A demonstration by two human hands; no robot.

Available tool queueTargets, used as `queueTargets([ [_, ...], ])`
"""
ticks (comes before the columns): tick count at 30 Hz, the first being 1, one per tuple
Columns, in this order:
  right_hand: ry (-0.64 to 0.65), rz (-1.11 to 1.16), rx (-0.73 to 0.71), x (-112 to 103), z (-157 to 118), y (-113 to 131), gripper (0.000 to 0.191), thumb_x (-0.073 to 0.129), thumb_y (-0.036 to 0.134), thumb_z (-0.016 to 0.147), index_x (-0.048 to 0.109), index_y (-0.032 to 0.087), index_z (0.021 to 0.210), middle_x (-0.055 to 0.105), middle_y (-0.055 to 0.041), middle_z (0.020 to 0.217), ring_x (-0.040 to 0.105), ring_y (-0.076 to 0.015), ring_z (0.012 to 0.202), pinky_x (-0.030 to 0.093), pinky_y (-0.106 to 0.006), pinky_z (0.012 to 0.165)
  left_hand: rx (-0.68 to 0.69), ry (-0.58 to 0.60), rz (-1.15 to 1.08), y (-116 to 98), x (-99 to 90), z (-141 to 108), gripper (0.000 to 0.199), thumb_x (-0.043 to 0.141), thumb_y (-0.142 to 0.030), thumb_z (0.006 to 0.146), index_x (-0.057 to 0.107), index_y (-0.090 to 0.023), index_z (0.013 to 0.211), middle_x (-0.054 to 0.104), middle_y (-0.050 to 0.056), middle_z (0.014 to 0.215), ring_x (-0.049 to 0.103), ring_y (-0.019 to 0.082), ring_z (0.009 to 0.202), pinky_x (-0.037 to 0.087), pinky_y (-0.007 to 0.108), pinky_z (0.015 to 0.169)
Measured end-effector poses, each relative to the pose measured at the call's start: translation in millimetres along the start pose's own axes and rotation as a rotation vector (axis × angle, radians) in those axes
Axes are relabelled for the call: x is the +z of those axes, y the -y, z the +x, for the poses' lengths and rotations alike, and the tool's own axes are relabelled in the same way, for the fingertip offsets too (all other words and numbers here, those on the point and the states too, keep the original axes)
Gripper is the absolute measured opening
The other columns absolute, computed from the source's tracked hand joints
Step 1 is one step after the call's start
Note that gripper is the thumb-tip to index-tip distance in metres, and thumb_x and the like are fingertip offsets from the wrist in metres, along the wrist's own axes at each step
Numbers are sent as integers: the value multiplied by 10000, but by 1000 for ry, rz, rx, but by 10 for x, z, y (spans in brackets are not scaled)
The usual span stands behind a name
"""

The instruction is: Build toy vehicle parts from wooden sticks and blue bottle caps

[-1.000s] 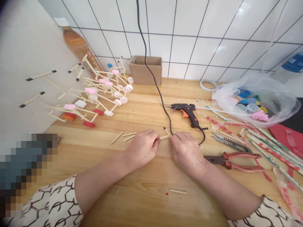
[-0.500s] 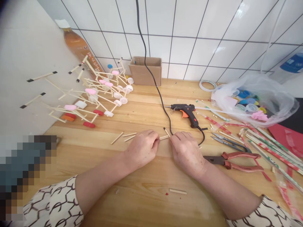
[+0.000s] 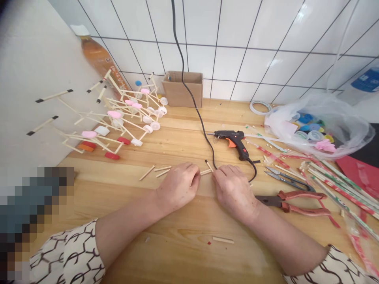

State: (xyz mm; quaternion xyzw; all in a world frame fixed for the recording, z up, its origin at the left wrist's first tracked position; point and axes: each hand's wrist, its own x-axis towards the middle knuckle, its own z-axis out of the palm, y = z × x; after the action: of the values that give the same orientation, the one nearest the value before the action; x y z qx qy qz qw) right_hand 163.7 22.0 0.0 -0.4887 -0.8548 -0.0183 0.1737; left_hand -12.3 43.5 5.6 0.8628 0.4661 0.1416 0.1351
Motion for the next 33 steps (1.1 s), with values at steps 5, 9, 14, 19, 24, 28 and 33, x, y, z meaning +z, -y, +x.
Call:
queueTargets([
  [5,1,2,-10,2,-5,-14,205,461,88,834,634,146,741,635,-85,703,580,-201,693,412,-304,641,-4,3,-46,7,-7,-4,116,459,-87,792,552,-148,826,624,73,759,604,206,735,487,315,665],
  [9,0,7,-8,-2,-1,-9,217,455,89,839,631,147,727,629,-81,690,572,-198,681,412,-301,640,11,7,-50,11,-10,-6,119,455,-91,803,553,-156,790,615,64,742,595,201,721,481,313,661],
  [14,0,15,-3,-2,4,2,212,465,96,845,647,128,742,628,-86,690,573,-203,683,418,-307,646,15,10,-21,5,-13,-5,122,468,-97,809,573,-145,769,617,67,746,597,203,733,482,309,672],
  [19,-7,11,-10,-3,8,2,212,466,98,850,653,122,753,633,-93,699,579,-202,690,418,-307,642,24,14,-7,-2,-7,-5,125,466,-94,812,579,-136,781,624,77,770,600,203,749,488,310,683],
  [24,-13,9,-7,-6,7,2,210,473,100,849,656,121,749,635,-92,693,581,-202,685,420,-307,640,30,1,11,-3,10,-7,139,453,-93,809,585,-129,785,627,81,774,603,211,750,494,317,678],
  [28,-13,9,-10,4,6,0,216,470,104,851,661,121,752,639,-91,694,585,-204,686,426,-311,641,40,-23,14,1,26,-9,145,449,-92,803,590,-128,789,627,79,769,605,215,745,496,320,669],
  [33,-24,9,-11,12,7,-1,215,474,104,851,665,109,753,638,-94,692,587,-209,683,432,-320,646,40,-26,19,-2,22,-10,157,444,-92,806,596,-126,785,626,79,763,606,215,741,496,319,670],
])
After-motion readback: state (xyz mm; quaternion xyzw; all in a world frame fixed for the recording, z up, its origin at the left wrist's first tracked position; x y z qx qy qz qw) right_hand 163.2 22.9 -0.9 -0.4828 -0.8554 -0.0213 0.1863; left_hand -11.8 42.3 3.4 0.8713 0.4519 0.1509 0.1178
